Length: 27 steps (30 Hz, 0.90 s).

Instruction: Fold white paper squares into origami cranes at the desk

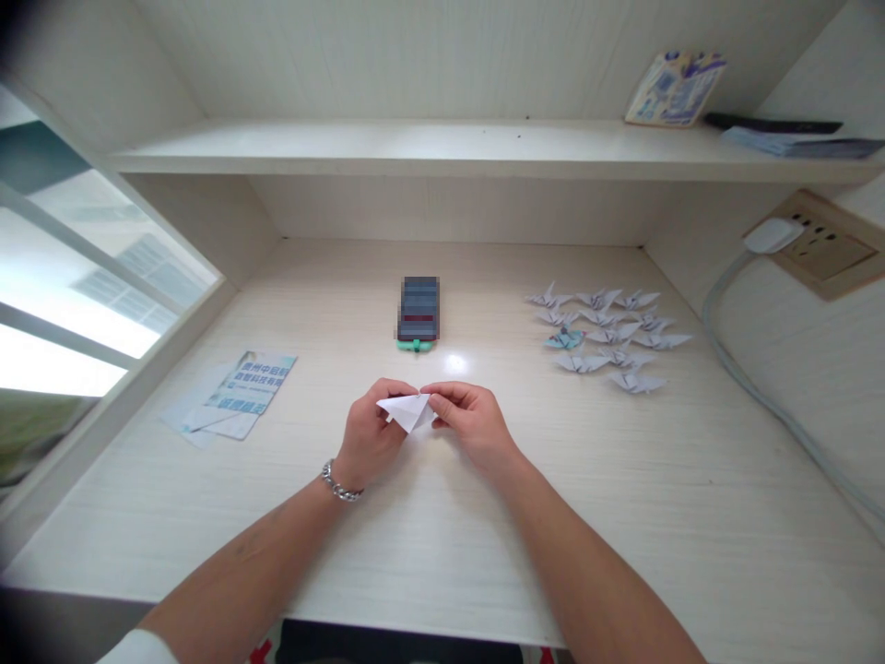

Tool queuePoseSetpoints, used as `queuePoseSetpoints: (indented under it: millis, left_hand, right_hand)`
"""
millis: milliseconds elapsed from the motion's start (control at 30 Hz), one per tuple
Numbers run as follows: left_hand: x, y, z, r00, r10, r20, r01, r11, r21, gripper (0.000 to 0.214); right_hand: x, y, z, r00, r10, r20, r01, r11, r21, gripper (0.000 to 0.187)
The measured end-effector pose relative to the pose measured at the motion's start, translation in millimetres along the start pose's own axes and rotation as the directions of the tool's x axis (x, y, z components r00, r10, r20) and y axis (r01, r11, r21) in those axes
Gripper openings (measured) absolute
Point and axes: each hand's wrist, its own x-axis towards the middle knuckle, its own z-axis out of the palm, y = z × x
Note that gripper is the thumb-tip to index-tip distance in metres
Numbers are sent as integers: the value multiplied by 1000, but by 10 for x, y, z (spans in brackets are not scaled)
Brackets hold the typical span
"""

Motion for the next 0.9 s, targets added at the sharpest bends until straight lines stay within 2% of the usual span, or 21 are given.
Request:
queuePoseSetpoints:
  millis: [167, 400, 533, 700, 767, 900]
  left_hand:
    - [21, 30, -88, 995, 86, 49, -85, 996, -28, 16]
    - [-6, -8, -67, 995, 98, -5, -98, 995, 6, 15]
    - [9, -9, -38, 1000, -10, 19, 10, 1000, -24, 16]
    - [65, 15, -34, 969, -161, 189, 191, 970, -151, 22]
    - [82, 15, -32, 957, -197, 213, 235, 957, -172, 22]
    - [93, -13, -29, 949, -275, 156, 295, 947, -128, 22]
  right_hand:
    - [-9, 12, 0, 999, -47, 2, 47, 999, -9, 23]
    - [3, 2, -13, 999, -23, 34, 23, 1000, 2, 18]
    - [15, 13, -16, 999, 21, 26, -22, 999, 32, 19]
    - [37, 67, -23, 999, 44, 16, -45, 999, 28, 23]
    - [41, 70, -31, 1000, 12, -17, -12, 999, -40, 25]
    - [16, 4, -34, 984, -154, -86, 128, 960, -251, 25]
